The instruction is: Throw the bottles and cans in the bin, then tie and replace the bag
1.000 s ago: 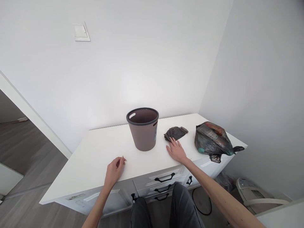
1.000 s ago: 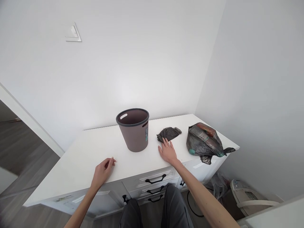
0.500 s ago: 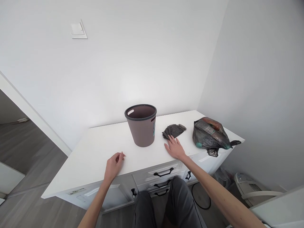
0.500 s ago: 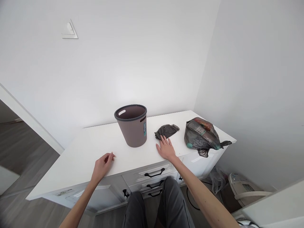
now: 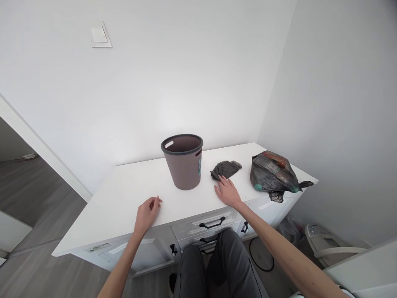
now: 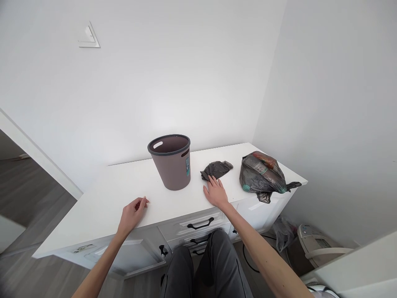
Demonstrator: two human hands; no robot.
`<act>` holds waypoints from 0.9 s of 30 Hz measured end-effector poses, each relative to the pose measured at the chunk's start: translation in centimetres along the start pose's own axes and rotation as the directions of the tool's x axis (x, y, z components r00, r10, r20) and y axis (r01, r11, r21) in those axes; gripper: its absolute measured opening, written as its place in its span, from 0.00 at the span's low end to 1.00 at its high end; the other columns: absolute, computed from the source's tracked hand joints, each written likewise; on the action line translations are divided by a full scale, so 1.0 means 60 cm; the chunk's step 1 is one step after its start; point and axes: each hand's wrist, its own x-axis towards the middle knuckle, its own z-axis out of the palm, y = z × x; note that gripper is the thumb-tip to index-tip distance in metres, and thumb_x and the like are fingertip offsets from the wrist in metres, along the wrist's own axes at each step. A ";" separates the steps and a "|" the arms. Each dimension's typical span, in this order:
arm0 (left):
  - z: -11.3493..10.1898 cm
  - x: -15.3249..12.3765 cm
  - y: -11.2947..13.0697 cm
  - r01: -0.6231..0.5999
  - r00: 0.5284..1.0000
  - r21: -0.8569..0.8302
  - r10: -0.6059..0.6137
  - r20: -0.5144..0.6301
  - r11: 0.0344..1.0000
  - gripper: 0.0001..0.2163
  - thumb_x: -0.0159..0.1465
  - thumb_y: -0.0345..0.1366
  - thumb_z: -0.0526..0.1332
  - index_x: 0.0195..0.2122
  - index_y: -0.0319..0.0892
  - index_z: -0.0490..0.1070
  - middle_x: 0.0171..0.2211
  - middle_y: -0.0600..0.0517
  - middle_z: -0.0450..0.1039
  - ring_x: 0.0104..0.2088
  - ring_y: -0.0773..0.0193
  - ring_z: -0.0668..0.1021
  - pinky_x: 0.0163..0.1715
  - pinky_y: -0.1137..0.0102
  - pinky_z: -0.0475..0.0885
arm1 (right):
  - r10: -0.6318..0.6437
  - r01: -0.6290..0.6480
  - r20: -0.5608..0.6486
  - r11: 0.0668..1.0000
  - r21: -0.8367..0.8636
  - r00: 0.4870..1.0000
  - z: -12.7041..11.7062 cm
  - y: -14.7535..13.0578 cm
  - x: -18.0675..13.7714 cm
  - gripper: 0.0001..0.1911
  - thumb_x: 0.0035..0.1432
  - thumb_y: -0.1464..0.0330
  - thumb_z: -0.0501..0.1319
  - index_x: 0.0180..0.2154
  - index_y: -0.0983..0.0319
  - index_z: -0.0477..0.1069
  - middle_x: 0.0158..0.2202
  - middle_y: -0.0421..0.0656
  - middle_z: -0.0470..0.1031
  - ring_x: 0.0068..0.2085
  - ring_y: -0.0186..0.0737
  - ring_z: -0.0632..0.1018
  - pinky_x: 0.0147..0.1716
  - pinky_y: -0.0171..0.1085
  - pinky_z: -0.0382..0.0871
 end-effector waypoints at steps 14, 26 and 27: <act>-0.005 -0.005 0.009 0.013 1.000 -0.011 -0.013 0.004 1.000 0.23 0.71 0.56 0.51 0.35 0.44 0.78 0.30 0.51 0.79 0.29 0.60 0.76 0.34 0.68 0.69 | -0.019 0.020 -0.055 1.000 0.018 0.998 -0.011 -0.011 -0.016 0.28 0.73 0.64 0.44 0.62 0.72 0.70 0.71 0.56 0.62 0.72 0.52 0.60 0.72 0.48 0.47; -0.003 -0.005 -0.001 0.002 1.000 0.004 -0.002 0.005 1.000 0.25 0.70 0.57 0.49 0.35 0.44 0.78 0.30 0.51 0.79 0.28 0.60 0.75 0.33 0.67 0.69 | 0.102 0.018 -0.151 0.771 0.637 0.983 -0.063 -0.018 -0.049 0.24 0.65 0.62 0.51 0.58 0.59 0.73 0.58 0.50 0.75 0.57 0.52 0.75 0.57 0.49 0.69; -0.004 -0.005 0.001 0.003 1.000 -0.004 -0.003 0.012 1.000 0.25 0.70 0.57 0.49 0.36 0.44 0.78 0.30 0.50 0.79 0.28 0.60 0.75 0.33 0.66 0.70 | 0.090 0.021 -0.114 0.687 0.726 0.989 -0.075 -0.020 -0.057 0.23 0.65 0.59 0.53 0.56 0.58 0.74 0.57 0.49 0.76 0.53 0.50 0.76 0.55 0.48 0.70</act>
